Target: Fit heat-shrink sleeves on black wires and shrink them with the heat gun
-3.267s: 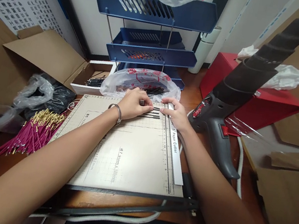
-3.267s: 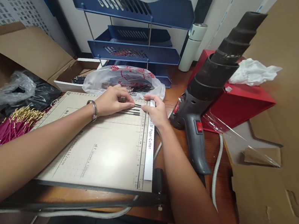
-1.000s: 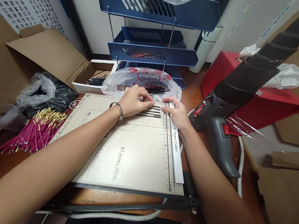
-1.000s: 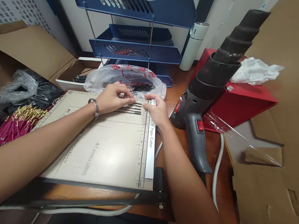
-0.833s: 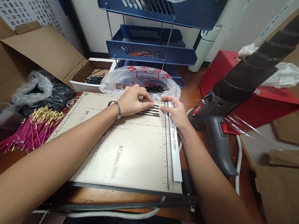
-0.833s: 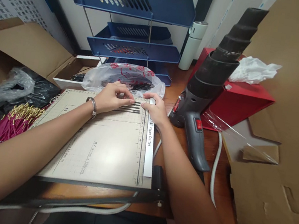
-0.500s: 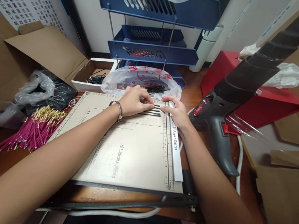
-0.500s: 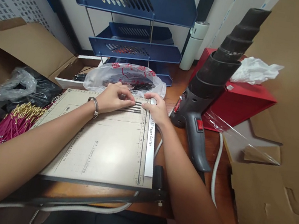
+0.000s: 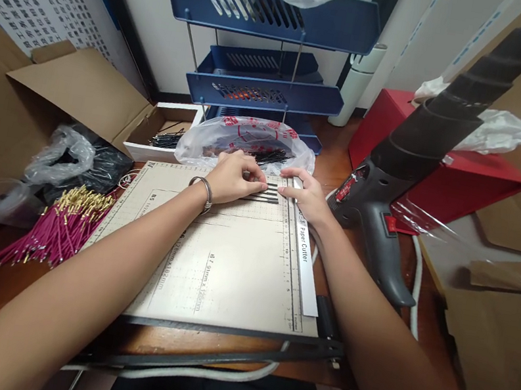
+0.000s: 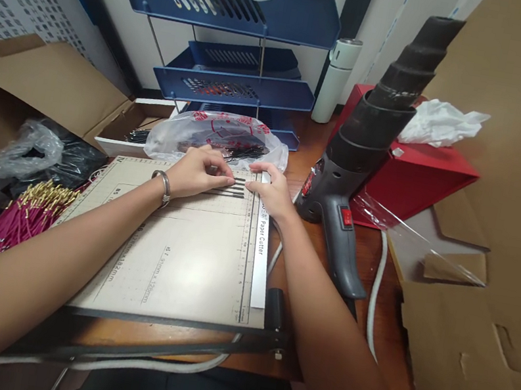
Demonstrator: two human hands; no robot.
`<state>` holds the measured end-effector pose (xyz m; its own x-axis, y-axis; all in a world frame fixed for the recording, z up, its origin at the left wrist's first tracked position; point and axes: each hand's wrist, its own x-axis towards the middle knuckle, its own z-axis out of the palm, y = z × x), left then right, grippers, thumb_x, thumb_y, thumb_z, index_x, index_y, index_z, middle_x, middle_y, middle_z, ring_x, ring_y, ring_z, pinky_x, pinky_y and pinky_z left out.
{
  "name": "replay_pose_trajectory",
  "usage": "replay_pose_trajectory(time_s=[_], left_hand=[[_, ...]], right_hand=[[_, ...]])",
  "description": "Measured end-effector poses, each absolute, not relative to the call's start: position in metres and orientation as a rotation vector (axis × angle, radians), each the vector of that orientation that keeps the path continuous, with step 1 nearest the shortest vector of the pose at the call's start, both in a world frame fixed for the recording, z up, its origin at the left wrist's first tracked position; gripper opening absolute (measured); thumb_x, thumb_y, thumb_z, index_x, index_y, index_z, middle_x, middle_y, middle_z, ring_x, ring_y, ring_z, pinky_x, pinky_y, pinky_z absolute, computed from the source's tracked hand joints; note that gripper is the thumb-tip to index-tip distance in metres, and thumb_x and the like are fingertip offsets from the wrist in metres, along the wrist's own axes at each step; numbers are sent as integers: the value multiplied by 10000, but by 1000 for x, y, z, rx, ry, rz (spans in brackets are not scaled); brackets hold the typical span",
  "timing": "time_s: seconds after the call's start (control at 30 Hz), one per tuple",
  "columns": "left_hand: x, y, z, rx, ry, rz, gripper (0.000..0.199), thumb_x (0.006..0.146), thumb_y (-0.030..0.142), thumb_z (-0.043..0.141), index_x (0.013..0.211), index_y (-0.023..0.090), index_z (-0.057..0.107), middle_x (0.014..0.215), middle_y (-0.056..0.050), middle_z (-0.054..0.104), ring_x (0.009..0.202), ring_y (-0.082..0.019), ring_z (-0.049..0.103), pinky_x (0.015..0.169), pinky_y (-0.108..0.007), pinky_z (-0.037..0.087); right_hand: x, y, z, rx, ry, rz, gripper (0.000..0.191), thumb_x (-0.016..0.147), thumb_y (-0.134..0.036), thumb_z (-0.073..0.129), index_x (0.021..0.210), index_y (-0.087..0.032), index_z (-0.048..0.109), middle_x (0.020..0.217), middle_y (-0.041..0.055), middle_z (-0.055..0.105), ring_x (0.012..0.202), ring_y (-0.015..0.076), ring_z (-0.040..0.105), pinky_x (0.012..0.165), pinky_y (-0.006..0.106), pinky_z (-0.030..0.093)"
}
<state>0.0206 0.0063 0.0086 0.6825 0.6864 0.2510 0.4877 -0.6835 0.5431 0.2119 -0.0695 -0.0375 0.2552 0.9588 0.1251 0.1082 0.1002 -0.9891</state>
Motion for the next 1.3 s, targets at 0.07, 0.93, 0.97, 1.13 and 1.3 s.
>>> replay_pose_trajectory(time_s=[0.07, 0.93, 0.97, 1.13, 1.3], left_hand=[[21, 6, 9, 2458, 915, 617, 137, 797, 347, 749, 760, 221, 789, 793, -29, 717, 896, -237, 568, 923, -424, 389], [18, 4, 11, 2534, 829, 538, 131, 801, 344, 739, 759, 235, 797, 776, -25, 685, 903, -237, 567, 982, -462, 345], [17, 4, 11, 2532, 824, 542, 128, 801, 341, 739, 759, 234, 797, 775, -26, 686, 908, -239, 568, 981, -460, 349], [17, 4, 12, 2503, 799, 545, 138, 803, 347, 742, 762, 225, 793, 767, -31, 683, 894, -236, 573, 944, -441, 383], [19, 6, 9, 2470, 856, 634, 214, 840, 411, 715, 796, 213, 784, 848, -36, 714, 896, -227, 579, 969, -436, 391]], right_hand=[[212, -69, -37, -1304, -1139, 878, 430, 562, -307, 760, 978, -221, 690, 1113, 47, 695, 1183, 291, 604, 1149, 477, 385], [215, -74, -35, -1281, -1192, 961, 552, 560, -284, 759, 1099, -250, 646, 1197, 49, 650, 1238, 299, 568, 1167, 493, 378], [215, -74, -35, -1279, -1195, 957, 550, 559, -283, 758, 1096, -248, 647, 1197, 51, 649, 1243, 299, 565, 1167, 488, 378], [213, -75, -34, -1291, -1168, 959, 539, 548, -271, 750, 1077, -250, 654, 1189, 51, 649, 1243, 302, 567, 1175, 484, 372], [210, -72, -36, -1316, -1094, 968, 485, 580, -297, 693, 1061, -251, 663, 1232, 53, 656, 1232, 312, 578, 1159, 516, 383]])
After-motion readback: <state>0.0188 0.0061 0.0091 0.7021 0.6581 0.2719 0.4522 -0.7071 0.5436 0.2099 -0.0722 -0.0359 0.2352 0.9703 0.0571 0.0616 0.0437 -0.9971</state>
